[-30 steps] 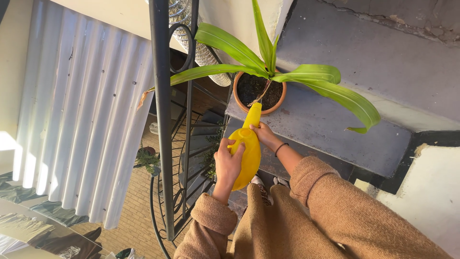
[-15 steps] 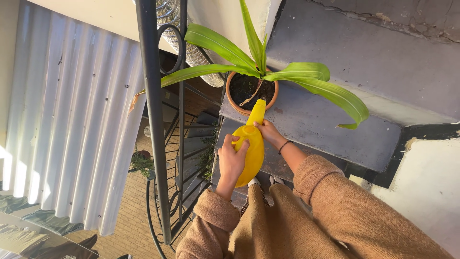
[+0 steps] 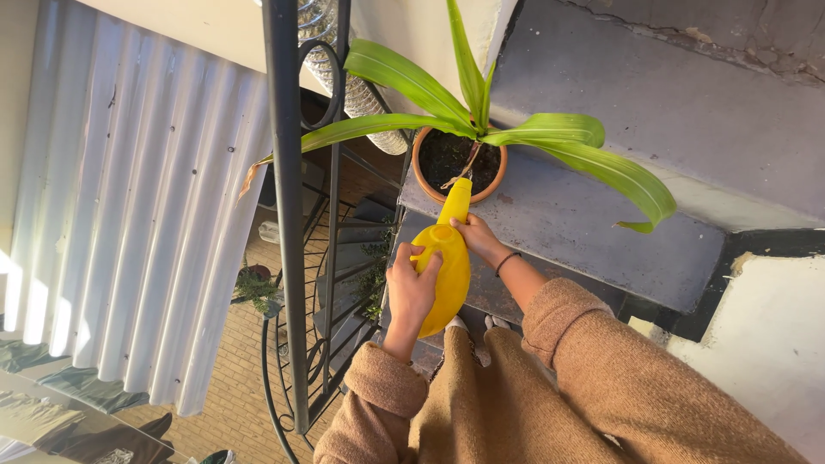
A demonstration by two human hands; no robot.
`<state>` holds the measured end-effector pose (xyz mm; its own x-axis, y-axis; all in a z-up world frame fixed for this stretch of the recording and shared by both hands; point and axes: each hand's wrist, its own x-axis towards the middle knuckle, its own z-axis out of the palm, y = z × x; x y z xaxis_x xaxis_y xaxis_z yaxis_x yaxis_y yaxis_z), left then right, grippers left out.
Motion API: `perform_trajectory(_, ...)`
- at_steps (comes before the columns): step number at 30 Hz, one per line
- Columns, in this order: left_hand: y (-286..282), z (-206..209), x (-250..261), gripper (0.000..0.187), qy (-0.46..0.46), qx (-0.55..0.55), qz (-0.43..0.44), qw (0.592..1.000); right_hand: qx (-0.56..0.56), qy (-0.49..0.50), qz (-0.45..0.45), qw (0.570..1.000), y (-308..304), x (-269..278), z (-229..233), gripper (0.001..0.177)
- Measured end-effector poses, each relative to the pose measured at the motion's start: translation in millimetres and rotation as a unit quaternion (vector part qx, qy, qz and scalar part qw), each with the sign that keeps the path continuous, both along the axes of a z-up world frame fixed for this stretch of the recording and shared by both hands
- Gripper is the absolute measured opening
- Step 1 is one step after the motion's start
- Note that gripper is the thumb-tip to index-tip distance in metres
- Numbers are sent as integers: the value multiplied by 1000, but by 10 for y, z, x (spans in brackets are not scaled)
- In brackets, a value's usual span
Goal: The person waters several potted plants and planters across a balcony area using a yellow watering can, including plants on a spiral staircase and others lined up along a wall. The person refills the watering can from a faucet at a laundry sink before continuing to water a final row of plants.
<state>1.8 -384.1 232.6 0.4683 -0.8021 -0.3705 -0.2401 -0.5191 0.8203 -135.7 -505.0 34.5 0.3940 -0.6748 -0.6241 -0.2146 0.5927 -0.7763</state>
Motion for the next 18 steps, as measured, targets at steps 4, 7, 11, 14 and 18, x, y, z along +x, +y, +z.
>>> perform_trajectory(4, 68, -31, 112, 34, 10, -1, 13, 1000, -7, -7, 7, 1000, 17, 152, -83, 40)
perform_trajectory(7, 109, -6, 184, 33, 10, -6, 22, 1000, -21, 10, 21, 1000, 2, 265, -9, 40)
perform_trajectory(11, 186, -28, 262, 31, 37, -29, 40, 998, -57, -1, -5, 998, -4, 378, -57, 40)
perform_trajectory(14, 252, 15, 307, 30, 46, -39, 42, 997, -92, -42, -46, 994, -14, 427, -189, 40)
perform_trajectory(18, 450, -49, 374, 29, 50, -79, 43, 995, -161, -31, -54, 985, 70, 439, 251, 43)
